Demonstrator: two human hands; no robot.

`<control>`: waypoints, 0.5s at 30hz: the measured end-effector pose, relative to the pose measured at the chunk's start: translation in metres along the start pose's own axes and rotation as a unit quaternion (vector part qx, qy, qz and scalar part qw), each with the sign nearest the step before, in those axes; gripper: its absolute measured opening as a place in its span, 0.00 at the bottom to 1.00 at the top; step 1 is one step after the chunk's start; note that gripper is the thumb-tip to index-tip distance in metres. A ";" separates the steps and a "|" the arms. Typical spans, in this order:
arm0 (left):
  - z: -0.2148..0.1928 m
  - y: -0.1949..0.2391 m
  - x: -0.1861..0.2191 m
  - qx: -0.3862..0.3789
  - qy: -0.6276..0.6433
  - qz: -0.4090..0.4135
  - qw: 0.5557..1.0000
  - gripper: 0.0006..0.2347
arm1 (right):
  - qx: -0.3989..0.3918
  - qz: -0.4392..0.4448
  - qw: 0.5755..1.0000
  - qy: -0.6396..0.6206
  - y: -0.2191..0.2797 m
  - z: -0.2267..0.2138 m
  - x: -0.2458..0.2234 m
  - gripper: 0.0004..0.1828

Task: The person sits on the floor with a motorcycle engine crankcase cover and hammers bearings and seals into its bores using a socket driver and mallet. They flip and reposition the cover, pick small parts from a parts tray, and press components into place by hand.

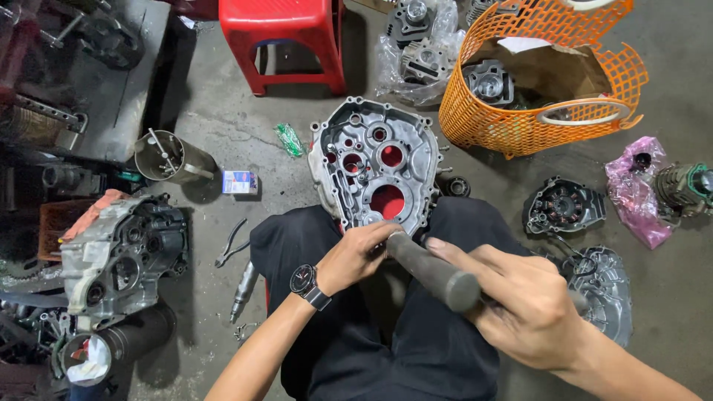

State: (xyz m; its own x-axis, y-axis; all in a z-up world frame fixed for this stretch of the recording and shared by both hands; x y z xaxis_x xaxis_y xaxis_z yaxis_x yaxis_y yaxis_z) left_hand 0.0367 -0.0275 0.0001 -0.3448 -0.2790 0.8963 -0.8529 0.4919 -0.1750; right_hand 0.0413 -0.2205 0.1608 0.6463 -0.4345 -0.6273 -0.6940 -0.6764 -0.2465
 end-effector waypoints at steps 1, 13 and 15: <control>0.000 0.000 -0.001 0.011 -0.007 0.008 1.000 0.19 | 0.012 -0.004 1.000 -0.006 0.005 0.005 0.005 0.36; -0.017 0.006 0.026 0.019 -0.009 -0.001 1.000 0.21 | -0.002 0.057 0.998 -0.038 -0.007 0.001 0.003 0.28; -0.025 0.002 0.035 0.034 0.000 0.011 0.999 0.21 | 0.024 0.064 0.996 -0.058 -0.007 -0.009 0.003 0.27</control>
State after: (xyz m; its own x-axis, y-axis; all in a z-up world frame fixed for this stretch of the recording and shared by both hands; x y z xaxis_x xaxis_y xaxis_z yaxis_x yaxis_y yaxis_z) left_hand 0.0328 -0.0155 0.0410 -0.3637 -0.2694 0.8917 -0.8699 0.4406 -0.2217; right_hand 0.0506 -0.2224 0.1673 0.5126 -0.4423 -0.7360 -0.7844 -0.5897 -0.1920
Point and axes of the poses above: each hand's wrist, its own y-axis away from the middle knuckle, its own z-axis out of the palm, x = y × z, the point moved 5 cm from there along -y, towards the middle knuckle, and after that the axes turned 2 degrees about -x, right-handed, at the moved point
